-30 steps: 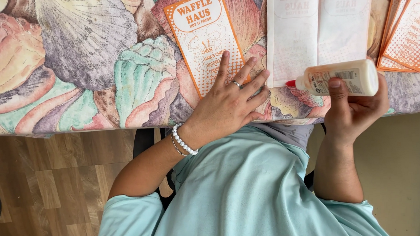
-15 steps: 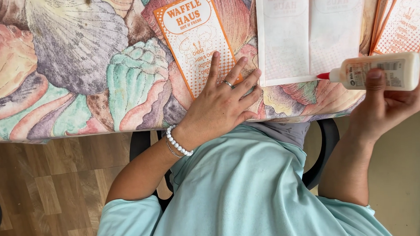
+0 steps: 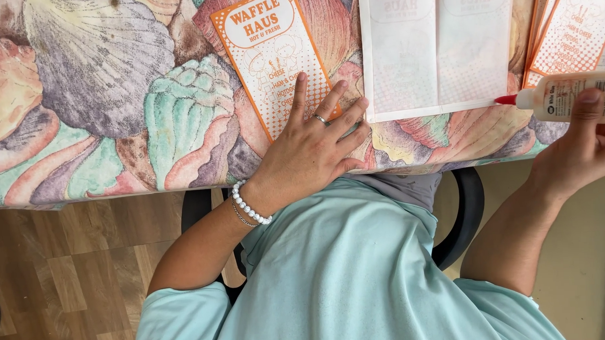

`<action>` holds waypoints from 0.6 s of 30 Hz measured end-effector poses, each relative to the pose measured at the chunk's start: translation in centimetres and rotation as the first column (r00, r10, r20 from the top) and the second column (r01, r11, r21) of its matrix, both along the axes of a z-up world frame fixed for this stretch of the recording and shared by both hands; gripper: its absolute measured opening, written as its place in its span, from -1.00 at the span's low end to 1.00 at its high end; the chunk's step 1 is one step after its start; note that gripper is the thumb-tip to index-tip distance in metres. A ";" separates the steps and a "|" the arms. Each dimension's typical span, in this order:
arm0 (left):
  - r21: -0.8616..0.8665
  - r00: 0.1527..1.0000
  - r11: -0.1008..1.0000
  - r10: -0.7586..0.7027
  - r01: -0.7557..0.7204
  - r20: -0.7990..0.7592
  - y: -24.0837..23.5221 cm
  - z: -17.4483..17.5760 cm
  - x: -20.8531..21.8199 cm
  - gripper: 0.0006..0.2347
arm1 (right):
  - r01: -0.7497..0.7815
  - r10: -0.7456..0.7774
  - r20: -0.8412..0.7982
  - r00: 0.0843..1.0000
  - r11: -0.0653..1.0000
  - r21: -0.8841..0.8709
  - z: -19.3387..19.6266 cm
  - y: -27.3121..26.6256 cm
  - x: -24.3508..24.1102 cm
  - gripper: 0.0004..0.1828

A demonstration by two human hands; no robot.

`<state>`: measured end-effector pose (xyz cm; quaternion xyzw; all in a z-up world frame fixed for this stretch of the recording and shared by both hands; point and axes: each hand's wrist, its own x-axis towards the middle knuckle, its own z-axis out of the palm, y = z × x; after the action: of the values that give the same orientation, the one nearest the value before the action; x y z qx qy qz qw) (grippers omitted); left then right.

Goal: Applying glue to the edges of paper bags and folding them to seal the packaging.

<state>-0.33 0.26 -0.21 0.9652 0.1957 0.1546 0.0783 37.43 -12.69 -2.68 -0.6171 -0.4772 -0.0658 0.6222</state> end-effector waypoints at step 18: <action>0.022 0.998 0.998 0.052 -0.053 0.042 -0.2 0.0 -0.1 -0.52 | -0.317 0.292 -0.306 0.906 0.948 -0.035 1.6 4.1 -9.5 -0.65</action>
<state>-0.42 0.01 -0.19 0.9572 0.2175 0.1788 0.0670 27.96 -8.59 -1.07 -0.5634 -0.4711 0.1456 0.6629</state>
